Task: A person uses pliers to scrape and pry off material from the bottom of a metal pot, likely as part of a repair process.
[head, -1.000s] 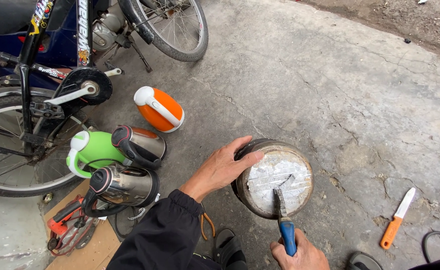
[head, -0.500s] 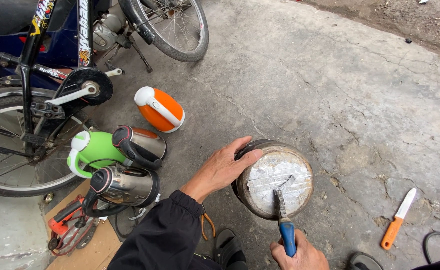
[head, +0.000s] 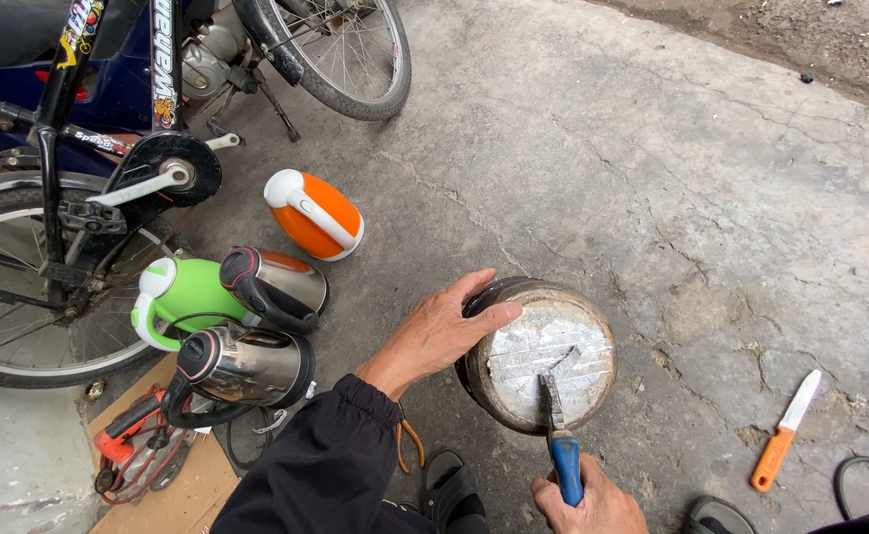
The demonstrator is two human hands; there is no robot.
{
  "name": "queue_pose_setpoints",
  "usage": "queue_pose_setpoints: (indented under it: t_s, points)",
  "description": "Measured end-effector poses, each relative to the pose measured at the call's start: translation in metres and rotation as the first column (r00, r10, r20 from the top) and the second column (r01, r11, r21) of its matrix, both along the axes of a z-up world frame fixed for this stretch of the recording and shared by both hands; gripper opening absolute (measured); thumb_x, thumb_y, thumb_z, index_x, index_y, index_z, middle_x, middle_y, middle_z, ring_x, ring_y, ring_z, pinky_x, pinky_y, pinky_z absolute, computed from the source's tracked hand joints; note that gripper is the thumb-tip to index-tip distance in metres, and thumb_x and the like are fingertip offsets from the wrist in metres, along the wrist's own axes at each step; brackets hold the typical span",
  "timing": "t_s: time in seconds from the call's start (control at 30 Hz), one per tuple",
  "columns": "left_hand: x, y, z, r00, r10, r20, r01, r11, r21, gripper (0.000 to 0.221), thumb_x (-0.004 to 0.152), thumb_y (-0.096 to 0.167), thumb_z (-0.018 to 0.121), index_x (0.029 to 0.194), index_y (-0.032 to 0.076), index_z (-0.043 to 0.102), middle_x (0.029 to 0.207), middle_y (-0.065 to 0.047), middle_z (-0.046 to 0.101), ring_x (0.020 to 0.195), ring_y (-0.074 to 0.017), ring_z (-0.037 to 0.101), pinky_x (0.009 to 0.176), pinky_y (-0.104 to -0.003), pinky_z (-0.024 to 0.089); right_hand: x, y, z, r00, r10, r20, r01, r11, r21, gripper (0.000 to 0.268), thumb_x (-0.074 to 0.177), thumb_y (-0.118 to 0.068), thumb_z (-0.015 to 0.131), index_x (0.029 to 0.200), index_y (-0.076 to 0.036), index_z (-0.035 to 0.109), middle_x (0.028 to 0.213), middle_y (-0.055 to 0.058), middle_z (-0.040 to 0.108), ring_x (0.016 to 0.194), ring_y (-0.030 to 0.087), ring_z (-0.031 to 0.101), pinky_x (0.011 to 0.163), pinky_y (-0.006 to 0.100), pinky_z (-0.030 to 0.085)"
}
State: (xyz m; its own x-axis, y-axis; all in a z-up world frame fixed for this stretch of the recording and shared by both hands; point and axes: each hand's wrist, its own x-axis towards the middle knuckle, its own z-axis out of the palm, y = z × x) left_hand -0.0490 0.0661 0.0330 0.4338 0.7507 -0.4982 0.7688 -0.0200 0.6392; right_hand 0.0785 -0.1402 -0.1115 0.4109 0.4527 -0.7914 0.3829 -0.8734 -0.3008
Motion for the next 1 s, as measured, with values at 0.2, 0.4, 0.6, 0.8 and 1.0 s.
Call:
queue_pose_setpoints:
  t_s: [0.2, 0.4, 0.6, 0.8, 1.0]
  points:
    - [0.0, 0.001, 0.001, 1.0, 0.015, -0.001, -0.015, 1.0, -0.018, 0.106, 0.081, 0.074, 0.061, 0.172, 0.024, 0.04, 0.179, -0.001, 0.044, 0.164, -0.0241, 0.043, 0.126, -0.044, 0.037, -0.002, 0.0, 0.001, 1.0, -0.03, -0.001, 0.03, 1.0, -0.003, 0.036, 0.076, -0.066, 0.069, 0.094, -0.036, 0.078, 0.089, -0.001, 0.083, 0.091, 0.02, 0.079, 0.088, 0.031, 0.056]
    - [0.002, -0.002, 0.009, 0.999, 0.04, -0.022, -0.041, 0.998, -0.04, 0.106, 0.079, 0.069, 0.066, 0.172, 0.026, 0.04, 0.179, 0.002, 0.045, 0.162, -0.0215, 0.045, 0.124, -0.042, 0.04, -0.002, 0.003, 0.007, 1.0, -0.021, -0.008, 0.021, 0.999, -0.03, 0.038, 0.076, -0.067, 0.068, 0.095, -0.035, 0.077, 0.09, 0.0, 0.082, 0.091, 0.021, 0.077, 0.087, 0.031, 0.055]
    - [0.003, -0.001, 0.008, 0.999, 0.009, -0.04, -0.01, 1.0, -0.028, 0.11, 0.076, 0.065, 0.073, 0.173, 0.028, 0.037, 0.179, -0.001, 0.044, 0.163, -0.0247, 0.043, 0.124, -0.045, 0.04, -0.003, 0.001, 0.002, 0.999, -0.04, 0.016, 0.04, 0.999, -0.023, 0.039, 0.075, -0.067, 0.069, 0.096, -0.036, 0.078, 0.09, 0.002, 0.083, 0.092, 0.023, 0.079, 0.088, 0.032, 0.056]
    - [0.006, -0.005, 0.013, 0.997, 0.007, -0.071, -0.009, 0.999, -0.031, 0.116, 0.069, 0.063, 0.077, 0.173, 0.032, 0.037, 0.178, -0.001, 0.046, 0.161, -0.0238, 0.045, 0.122, -0.043, 0.041, -0.004, 0.001, -0.017, 1.0, 0.004, 0.009, -0.004, 0.999, -0.034, 0.041, 0.078, -0.072, 0.067, 0.097, -0.038, 0.078, 0.088, -0.003, 0.079, 0.085, 0.018, 0.075, 0.085, 0.031, 0.055]
    - [0.004, 0.003, 0.003, 0.981, 0.174, 0.081, -0.169, 0.984, -0.062, 0.114, 0.07, 0.068, 0.072, 0.172, 0.026, 0.042, 0.179, 0.0, 0.046, 0.163, -0.0222, 0.045, 0.128, -0.043, 0.04, 0.015, 0.001, 0.009, 0.966, -0.144, -0.215, 0.168, 0.981, 0.093, 0.033, 0.077, -0.047, 0.078, 0.084, -0.015, 0.081, 0.076, 0.004, 0.092, 0.08, 0.019, 0.083, 0.085, 0.031, 0.057]
